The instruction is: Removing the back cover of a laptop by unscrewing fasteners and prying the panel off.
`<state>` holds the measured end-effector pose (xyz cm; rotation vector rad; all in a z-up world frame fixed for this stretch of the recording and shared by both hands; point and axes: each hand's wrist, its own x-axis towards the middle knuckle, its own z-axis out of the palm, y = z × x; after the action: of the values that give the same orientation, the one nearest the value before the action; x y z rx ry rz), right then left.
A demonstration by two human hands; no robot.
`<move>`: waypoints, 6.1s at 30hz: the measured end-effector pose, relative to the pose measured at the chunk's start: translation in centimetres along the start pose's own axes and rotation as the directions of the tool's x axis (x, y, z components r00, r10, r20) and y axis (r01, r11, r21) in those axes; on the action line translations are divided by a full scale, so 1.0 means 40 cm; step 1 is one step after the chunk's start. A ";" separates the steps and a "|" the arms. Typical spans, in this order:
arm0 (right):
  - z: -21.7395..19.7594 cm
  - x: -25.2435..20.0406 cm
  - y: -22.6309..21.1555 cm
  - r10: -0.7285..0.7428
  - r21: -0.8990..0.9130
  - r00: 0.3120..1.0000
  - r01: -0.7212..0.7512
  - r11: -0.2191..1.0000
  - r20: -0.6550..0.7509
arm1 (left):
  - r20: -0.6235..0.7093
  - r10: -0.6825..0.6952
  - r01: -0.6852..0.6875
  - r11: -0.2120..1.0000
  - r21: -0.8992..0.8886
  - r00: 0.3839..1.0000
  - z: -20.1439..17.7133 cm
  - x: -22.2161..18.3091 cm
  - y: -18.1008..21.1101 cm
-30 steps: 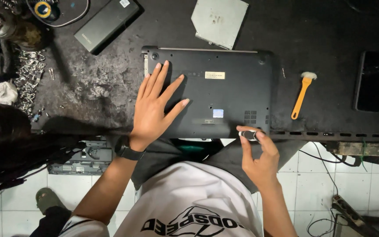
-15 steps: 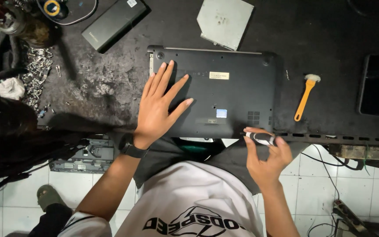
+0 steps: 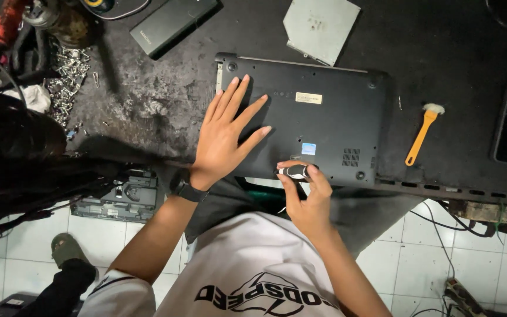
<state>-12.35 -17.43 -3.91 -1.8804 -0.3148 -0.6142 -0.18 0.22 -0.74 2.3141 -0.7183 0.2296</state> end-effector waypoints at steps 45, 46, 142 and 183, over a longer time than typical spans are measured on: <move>0.141 0.085 -0.038 0.071 0.264 0.988 -0.105 0.959 0.136 | 0.722 -0.060 -0.287 0.893 0.348 0.690 -0.208 0.058 -0.083; 0.150 0.085 -0.040 0.070 0.268 0.988 -0.106 0.958 0.140 | 0.720 -0.066 -0.282 0.893 0.352 0.690 -0.203 0.058 -0.092; 0.229 0.317 0.098 -0.435 -0.043 0.857 0.463 0.885 0.277 | 0.702 -0.152 -0.163 0.918 0.360 0.696 -0.184 0.069 -0.141; -0.184 0.218 0.150 0.271 0.081 0.955 -0.262 0.961 -0.118 | 0.351 -0.311 0.188 0.920 0.343 0.883 -0.156 0.011 -0.050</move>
<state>-4.12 -27.09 -1.69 -1.7728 0.0045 -0.5301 1.53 5.41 2.93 2.7586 -0.5921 -0.2874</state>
